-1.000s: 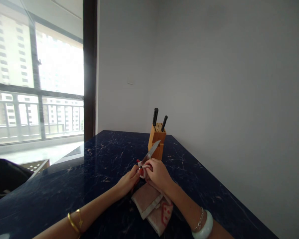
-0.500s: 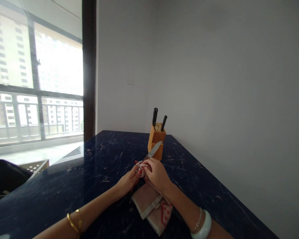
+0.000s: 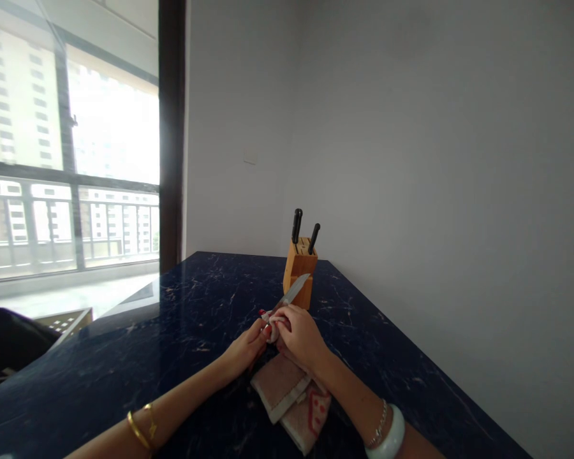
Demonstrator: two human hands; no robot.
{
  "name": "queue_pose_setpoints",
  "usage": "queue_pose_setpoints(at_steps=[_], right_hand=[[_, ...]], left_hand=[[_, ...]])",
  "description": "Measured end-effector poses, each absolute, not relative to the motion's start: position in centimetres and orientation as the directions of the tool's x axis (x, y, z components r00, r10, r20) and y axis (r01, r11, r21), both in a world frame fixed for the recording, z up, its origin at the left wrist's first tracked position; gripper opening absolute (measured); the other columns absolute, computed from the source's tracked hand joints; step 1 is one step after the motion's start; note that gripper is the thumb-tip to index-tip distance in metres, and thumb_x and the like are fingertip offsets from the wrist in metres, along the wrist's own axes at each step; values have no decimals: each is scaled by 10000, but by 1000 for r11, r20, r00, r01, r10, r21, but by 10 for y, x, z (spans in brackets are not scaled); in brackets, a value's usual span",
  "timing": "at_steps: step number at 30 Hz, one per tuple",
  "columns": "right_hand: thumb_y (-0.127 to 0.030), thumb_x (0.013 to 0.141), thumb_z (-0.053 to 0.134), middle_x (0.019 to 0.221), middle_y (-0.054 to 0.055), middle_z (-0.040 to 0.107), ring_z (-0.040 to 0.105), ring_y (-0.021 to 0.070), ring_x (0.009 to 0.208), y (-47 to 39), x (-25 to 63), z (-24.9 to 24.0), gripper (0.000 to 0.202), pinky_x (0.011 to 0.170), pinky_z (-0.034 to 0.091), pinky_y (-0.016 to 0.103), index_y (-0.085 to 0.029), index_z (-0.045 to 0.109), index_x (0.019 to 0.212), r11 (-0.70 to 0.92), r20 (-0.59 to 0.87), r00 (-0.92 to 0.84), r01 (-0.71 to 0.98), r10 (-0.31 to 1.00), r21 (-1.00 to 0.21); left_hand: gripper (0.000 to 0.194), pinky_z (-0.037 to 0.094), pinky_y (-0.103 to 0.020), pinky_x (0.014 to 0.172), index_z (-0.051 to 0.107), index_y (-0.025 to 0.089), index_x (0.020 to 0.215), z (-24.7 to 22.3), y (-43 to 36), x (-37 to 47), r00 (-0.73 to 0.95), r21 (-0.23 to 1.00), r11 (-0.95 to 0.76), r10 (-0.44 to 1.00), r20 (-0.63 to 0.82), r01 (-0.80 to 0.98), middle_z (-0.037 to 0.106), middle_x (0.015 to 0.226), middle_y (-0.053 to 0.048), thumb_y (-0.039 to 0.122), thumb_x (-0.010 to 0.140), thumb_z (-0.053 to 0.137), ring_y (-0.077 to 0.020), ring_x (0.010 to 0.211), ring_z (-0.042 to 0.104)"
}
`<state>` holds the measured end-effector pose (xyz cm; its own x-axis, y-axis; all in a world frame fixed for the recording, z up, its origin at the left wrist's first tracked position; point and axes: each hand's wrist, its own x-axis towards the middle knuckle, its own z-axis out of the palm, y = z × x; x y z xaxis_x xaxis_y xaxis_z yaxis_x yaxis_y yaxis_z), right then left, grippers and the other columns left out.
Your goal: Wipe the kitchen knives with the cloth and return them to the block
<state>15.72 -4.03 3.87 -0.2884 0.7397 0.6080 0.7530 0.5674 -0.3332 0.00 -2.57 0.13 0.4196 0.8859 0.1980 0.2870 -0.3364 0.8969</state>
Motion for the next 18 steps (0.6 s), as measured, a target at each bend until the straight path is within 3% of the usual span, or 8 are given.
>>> queue_pose_setpoints(at_steps=[5, 11, 18], right_hand=[[-128, 770, 493, 801, 9, 602, 532, 139, 788, -38, 160, 37, 117, 707, 348, 237, -197, 587, 783, 502, 556, -270, 804, 786, -319], [-149, 807, 464, 844, 10, 594, 519, 141, 835, -44, 155, 40, 115, 748, 333, 249, -202, 565, 824, 589, 634, -300, 747, 713, -308], [-144, 801, 459, 841, 1, 598, 524, 143, 813, -42, 157, 41, 109, 737, 341, 251, -205, 549, 809, 578, 628, -265, 730, 732, -365]], left_hand=[[507, 265, -173, 329, 412, 200, 836, -2, -23, 1, 436, 903, -341, 877, 204, 263, 384, 507, 103, 681, 763, 267, -55, 338, 323], [479, 284, -185, 366, 448, 198, 875, -3, -21, -2, 434, 890, -360, 874, 218, 279, 426, 526, 84, 644, 783, 298, -70, 379, 368], [487, 283, -201, 400, 478, 202, 964, -5, -22, -3, 405, 877, -370, 884, 233, 305, 442, 537, 76, 618, 805, 283, -84, 402, 381]])
